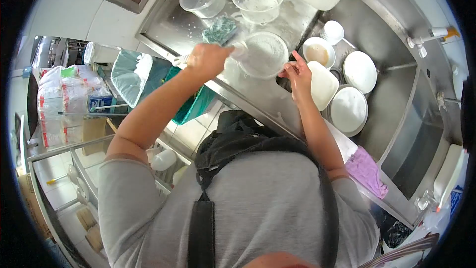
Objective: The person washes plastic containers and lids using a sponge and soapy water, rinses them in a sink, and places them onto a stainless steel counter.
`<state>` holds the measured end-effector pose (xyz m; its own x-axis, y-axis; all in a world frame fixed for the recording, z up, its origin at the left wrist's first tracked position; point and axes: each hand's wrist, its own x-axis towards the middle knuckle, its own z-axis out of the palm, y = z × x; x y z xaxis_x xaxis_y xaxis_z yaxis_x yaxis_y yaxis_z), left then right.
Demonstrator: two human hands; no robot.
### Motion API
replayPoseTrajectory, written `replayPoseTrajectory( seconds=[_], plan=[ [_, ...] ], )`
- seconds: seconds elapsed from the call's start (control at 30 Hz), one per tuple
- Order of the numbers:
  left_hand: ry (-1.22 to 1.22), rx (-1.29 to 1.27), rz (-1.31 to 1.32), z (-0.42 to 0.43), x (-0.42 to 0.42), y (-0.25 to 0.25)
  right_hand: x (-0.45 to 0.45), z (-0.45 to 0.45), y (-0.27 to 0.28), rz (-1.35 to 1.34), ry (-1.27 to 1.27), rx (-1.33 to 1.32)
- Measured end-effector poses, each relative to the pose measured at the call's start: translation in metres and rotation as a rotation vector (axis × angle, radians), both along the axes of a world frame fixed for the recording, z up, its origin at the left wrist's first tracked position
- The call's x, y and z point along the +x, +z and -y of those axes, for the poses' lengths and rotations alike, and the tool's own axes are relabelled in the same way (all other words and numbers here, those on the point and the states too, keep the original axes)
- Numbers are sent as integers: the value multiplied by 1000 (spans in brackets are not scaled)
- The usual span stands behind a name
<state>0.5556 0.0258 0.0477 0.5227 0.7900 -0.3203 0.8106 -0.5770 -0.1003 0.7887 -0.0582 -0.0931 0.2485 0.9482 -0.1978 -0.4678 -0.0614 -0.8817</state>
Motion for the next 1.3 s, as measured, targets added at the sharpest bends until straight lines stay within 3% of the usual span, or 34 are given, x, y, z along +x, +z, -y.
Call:
replayPoseTrajectory(
  seconds=[0.13,0.2,0.23,0.3,0.37,0.4,0.5,0.57,0.6,0.67,0.7,0.73,0.83,1.0,1.17,1.3],
  plan=[
    [26,145,199,-22,-11,25,11,-22,7,318,50,-100],
    [49,159,316,-30,-20,35,33,-50,7,1247,54,-20],
    [71,164,335,-36,-26,39,30,-64,15,1337,-123,72],
    [97,163,369,-49,-42,32,-1,-105,64,938,-232,-6],
    [-61,91,221,-57,-64,4,-30,-155,76,508,-236,-194],
    [-63,87,231,-63,-75,-3,-32,-178,68,519,-238,-197],
    [-8,102,185,-93,-121,-21,-38,-212,59,576,-212,-122],
    [15,73,250,-99,-136,4,-49,-201,99,1054,-241,205],
    [14,40,297,-97,-133,16,-56,-199,110,1065,-245,194],
    [-80,40,417,-96,-116,17,-78,-190,118,1743,-163,288],
    [-168,67,536,-99,-104,16,-84,-193,102,1943,-150,232],
    [-175,60,545,-109,-91,7,-94,-189,107,1952,-150,221],
    [-161,79,505,-129,-54,-30,-103,-189,109,1523,-38,156],
    [-298,-61,314,-122,-40,-45,-124,-188,104,1688,-113,134],
    [-292,26,244,-130,-47,-38,-124,-198,109,1685,-109,104],
    [-352,97,414,-154,-68,-45,-125,-201,111,1795,-37,151]
  ],
)
